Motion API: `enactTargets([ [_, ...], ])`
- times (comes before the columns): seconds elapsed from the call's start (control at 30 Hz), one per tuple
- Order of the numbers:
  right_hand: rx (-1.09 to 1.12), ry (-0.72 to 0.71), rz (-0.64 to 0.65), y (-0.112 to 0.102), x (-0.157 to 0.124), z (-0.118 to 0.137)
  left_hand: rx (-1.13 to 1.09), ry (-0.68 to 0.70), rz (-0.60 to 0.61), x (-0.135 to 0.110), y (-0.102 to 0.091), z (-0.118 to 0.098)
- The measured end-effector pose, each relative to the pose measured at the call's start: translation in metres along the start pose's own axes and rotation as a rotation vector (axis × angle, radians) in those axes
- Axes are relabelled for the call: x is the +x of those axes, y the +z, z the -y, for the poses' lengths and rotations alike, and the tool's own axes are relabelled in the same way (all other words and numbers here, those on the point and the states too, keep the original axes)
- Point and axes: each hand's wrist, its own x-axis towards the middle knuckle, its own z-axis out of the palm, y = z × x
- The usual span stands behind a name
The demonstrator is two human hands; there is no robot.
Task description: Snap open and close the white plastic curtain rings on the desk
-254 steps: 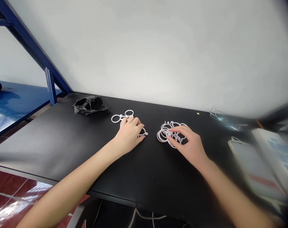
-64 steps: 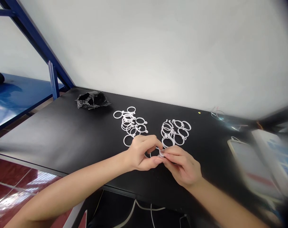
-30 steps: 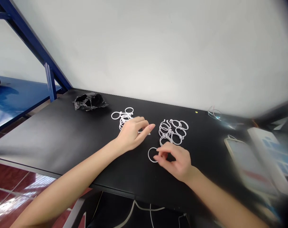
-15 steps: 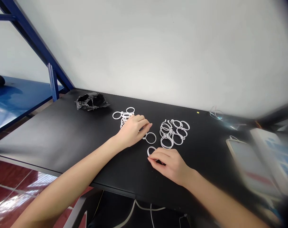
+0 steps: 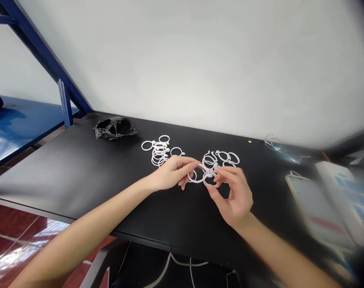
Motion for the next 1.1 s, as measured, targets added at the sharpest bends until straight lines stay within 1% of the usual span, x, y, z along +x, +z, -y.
enactTargets([
  [0.07,0.066,0.047,0.042,0.001,-0.001,-0.003,0.013,-0.002,0.026,-0.001,0.0,-0.004],
  [0.13,0.104,0.069,0.041,0.003,-0.003,-0.004,0.047,0.007,0.041,-0.003,0.004,-0.005],
  [0.2,0.104,0.051,0.019,0.006,-0.003,-0.001,0.142,0.077,-0.033,-0.006,0.011,-0.004],
  [0.23,0.098,0.03,0.012,0.007,-0.004,0.002,0.226,0.157,-0.085,-0.007,0.015,-0.002],
  [0.27,0.094,0.003,0.011,0.009,-0.004,0.005,0.33,0.269,-0.14,-0.008,0.019,0.001],
  [0.3,0.094,-0.027,0.019,0.01,-0.003,0.009,0.445,0.408,-0.191,-0.01,0.023,0.004],
  [0.37,0.109,-0.081,0.058,0.011,-0.002,0.019,0.654,0.73,-0.27,-0.012,0.027,0.01],
  [0.4,0.12,-0.104,0.088,0.011,-0.001,0.024,0.724,0.88,-0.305,-0.012,0.028,0.012],
  [0.43,0.129,-0.123,0.116,0.011,0.0,0.028,0.771,0.997,-0.343,-0.013,0.029,0.014],
  [0.47,0.137,-0.138,0.139,0.01,0.001,0.032,0.801,1.078,-0.374,-0.013,0.028,0.014],
  [0.5,0.143,-0.151,0.152,0.01,0.001,0.035,0.821,1.125,-0.39,-0.013,0.027,0.015],
  [0.53,0.144,-0.158,0.157,0.01,0.001,0.037,0.833,1.14,-0.396,-0.013,0.027,0.015],
  [0.63,0.138,-0.134,0.134,0.011,0.0,0.039,0.87,1.121,-0.403,-0.012,0.024,0.014],
  [0.77,0.138,-0.1,0.09,0.013,-0.001,0.035,0.929,1.057,-0.421,-0.01,0.025,0.017],
  [0.9,0.134,-0.085,0.086,0.014,0.0,0.03,0.948,0.99,-0.445,-0.009,0.028,0.02],
  [0.97,0.132,-0.074,0.075,0.015,0.0,0.026,0.937,0.933,-0.436,-0.009,0.03,0.02],
  [1.1,0.143,-0.015,0.062,0.016,-0.001,0.018,0.913,0.755,-0.383,-0.009,0.031,0.018],
])
